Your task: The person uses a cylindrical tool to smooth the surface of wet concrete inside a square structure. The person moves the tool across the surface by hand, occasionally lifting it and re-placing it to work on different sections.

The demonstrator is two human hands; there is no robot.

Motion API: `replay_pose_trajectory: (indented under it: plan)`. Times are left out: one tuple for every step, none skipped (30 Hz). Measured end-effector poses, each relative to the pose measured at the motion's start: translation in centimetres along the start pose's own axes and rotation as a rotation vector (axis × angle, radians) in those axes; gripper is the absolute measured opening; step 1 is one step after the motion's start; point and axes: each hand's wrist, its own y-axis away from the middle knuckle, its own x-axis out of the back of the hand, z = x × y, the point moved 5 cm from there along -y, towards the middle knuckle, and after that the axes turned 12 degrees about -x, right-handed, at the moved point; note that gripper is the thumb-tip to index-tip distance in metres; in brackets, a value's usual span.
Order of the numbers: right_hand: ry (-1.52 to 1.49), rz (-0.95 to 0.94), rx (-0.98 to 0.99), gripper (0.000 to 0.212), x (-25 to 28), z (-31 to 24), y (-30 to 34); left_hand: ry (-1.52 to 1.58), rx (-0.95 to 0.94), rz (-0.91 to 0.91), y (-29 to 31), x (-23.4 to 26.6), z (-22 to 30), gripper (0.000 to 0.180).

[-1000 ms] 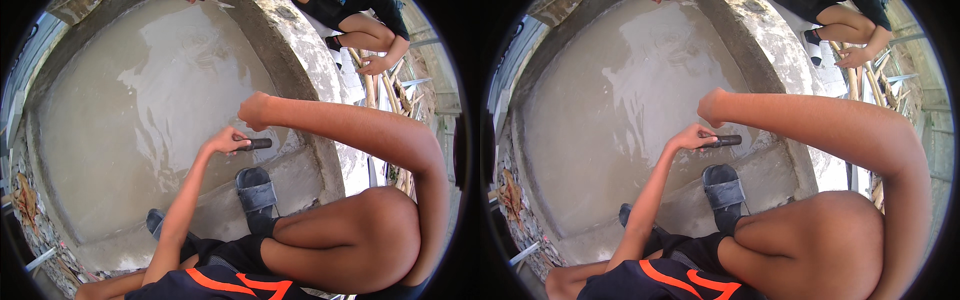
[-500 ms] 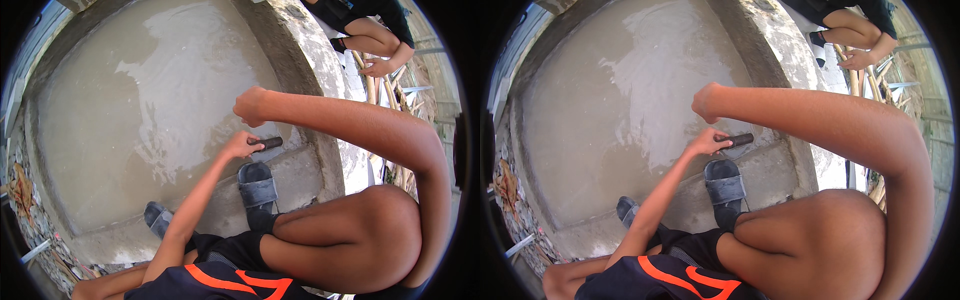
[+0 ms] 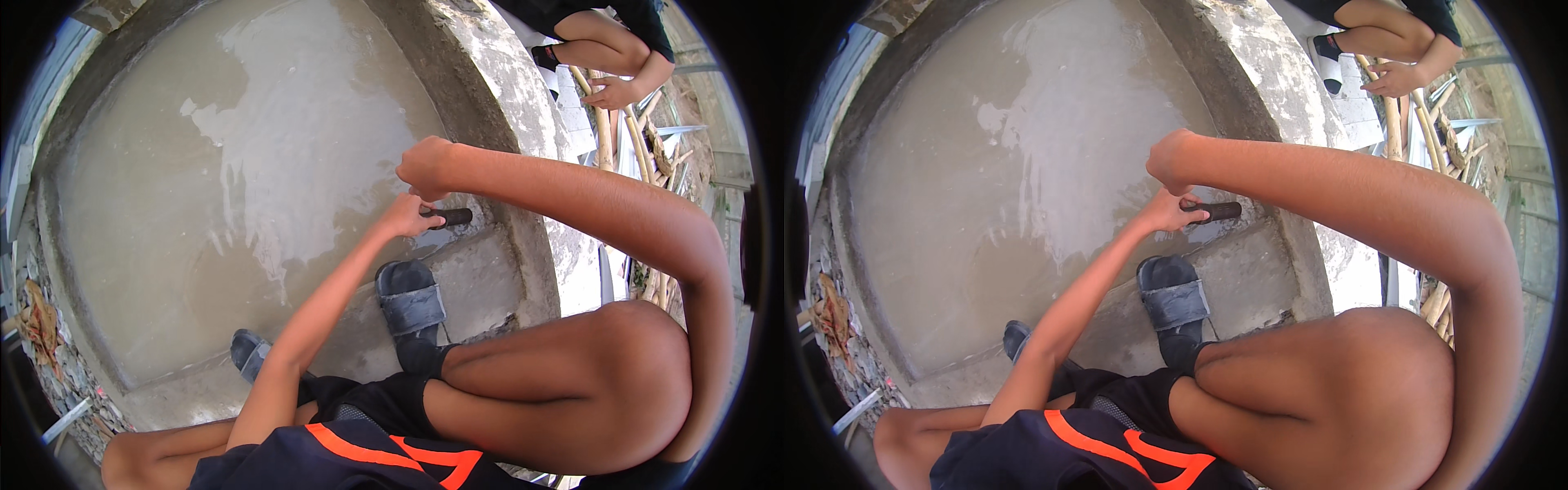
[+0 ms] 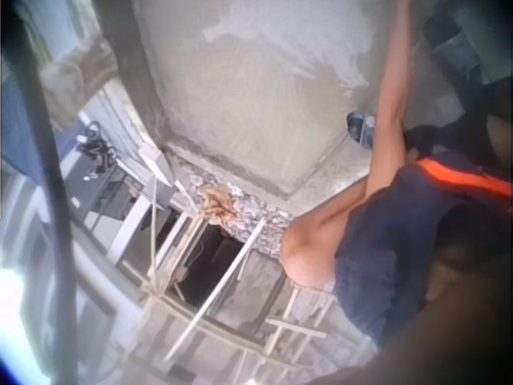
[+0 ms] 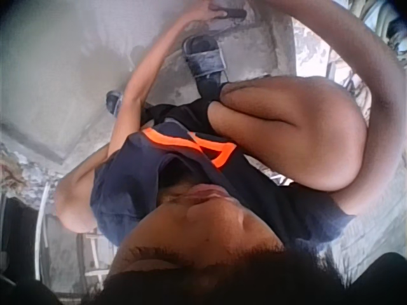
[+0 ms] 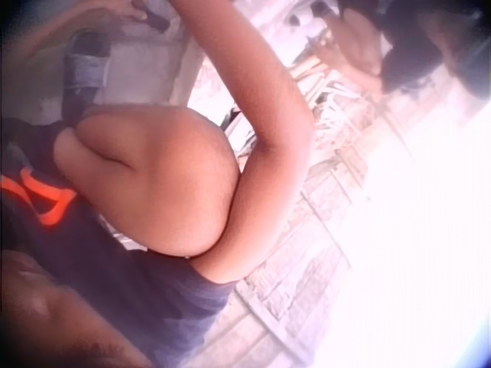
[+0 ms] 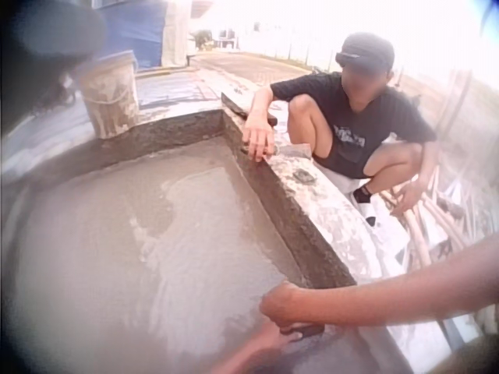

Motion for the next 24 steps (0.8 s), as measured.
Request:
replay_pose_trajectory:
  plan:
    - [-0.007,0.007,-0.004,0.022,-0.2,0.2,0.1,-0.011,0.008,-0.029,-0.2,-0.1,0.6,0.051]
    - [-0.013,0.015,-0.009,0.021,-0.5,0.3,0.2,0.01,-0.047,0.005,-0.2,0.0,1.4,0.051]
    - [-0.02,0.023,-0.007,0.021,-0.6,0.5,0.2,0.032,-0.104,0.04,0.0,-0.1,2.3,0.051]
    - [-0.025,0.034,0.002,0.021,0.0,0.2,0.2,0.044,-0.107,0.041,0.3,-0.3,2.1,0.052]
    - [-0.031,0.044,0.01,0.021,0.5,-0.1,0.2,0.054,-0.115,0.045,0.4,-0.3,2.0,0.052]
    - [-0.029,0.059,0.02,0.018,0.9,-0.4,0.3,0.054,-0.077,0.01,0.2,-0.4,1.6,0.053]
    - [-0.026,0.075,0.027,0.019,1.2,-0.4,0.3,0.054,-0.043,-0.023,-0.1,-0.6,1.4,0.053]
    - [-0.021,0.091,0.034,0.024,1.5,-0.5,0.4,0.043,-0.041,-0.011,0.0,-0.6,1.3,0.053]
    - [-0.02,0.1,0.032,0.024,1.6,-0.6,0.5,0.032,-0.038,0.002,0.1,-0.5,1.2,0.053]
    - [-0.022,0.105,0.024,0.024,1.4,-0.5,0.6,0.022,-0.038,0.008,0.2,-0.4,1.6,0.053]
    - [-0.025,0.11,0.016,0.023,1.2,-0.3,0.7,0.025,-0.048,0.02,0.4,-0.2,2.0,0.053]
    - [-0.026,0.095,0.01,0.023,0.8,-0.1,0.9,0.028,-0.057,0.031,0.7,0.0,2.4,0.054]
    - [-0.029,0.079,0.007,0.023,0.5,0.0,1.0,0.031,-0.063,0.041,1.1,0.3,2.9,0.054]
    - [-0.034,0.062,0.003,0.024,0.2,0.2,1.1,0.073,-0.038,0.019,1.1,0.3,3.2,0.054]
    - [-0.041,0.056,0.003,0.024,-0.2,0.4,1.2,0.116,-0.013,-0.004,0.9,0.2,3.5,0.055]
    - [-0.043,0.054,0.006,0.024,-0.3,0.4,1.3,0.158,0.012,-0.021,0.9,0.2,3.6,0.055]
    - [-0.037,0.06,0.017,0.025,-0.1,0.2,1.0,0.121,-0.035,0.002,0.5,-0.1,3.1,0.056]
    - [-0.032,0.075,0.02,0.025,0.2,0.0,0.8,0.085,-0.081,0.025,-0.4,-1.1,2.5,0.057]
    - [-0.03,0.085,0.023,0.025,-0.2,0.2,0.4,0.053,-0.119,0.056,-0.8,-1.7,2.2,0.057]
    - [-0.028,0.098,0.022,0.026,-0.2,0.3,0.4,0.019,-0.159,0.082,-1.3,-2.3,2.4,0.058]
    - [-0.029,0.077,0.01,0.02,-0.3,0.4,0.3,-0.016,-0.192,0.121,-1.5,-2.5,2.5,0.058]
    - [-0.037,0.056,-0.003,0.019,-0.3,0.4,0.4,-0.052,-0.223,0.153,-1.5,-2.6,2.4,0.058]
    - [-0.04,0.04,-0.015,0.023,0.1,0.2,0.5,-0.067,-0.226,0.164,-1.3,-2.6,1.5,0.058]
    - [-0.039,0.068,-0.002,0.023,1.0,-0.2,0.5,-0.085,-0.227,0.176,-1.0,-2.5,0.6,0.057]
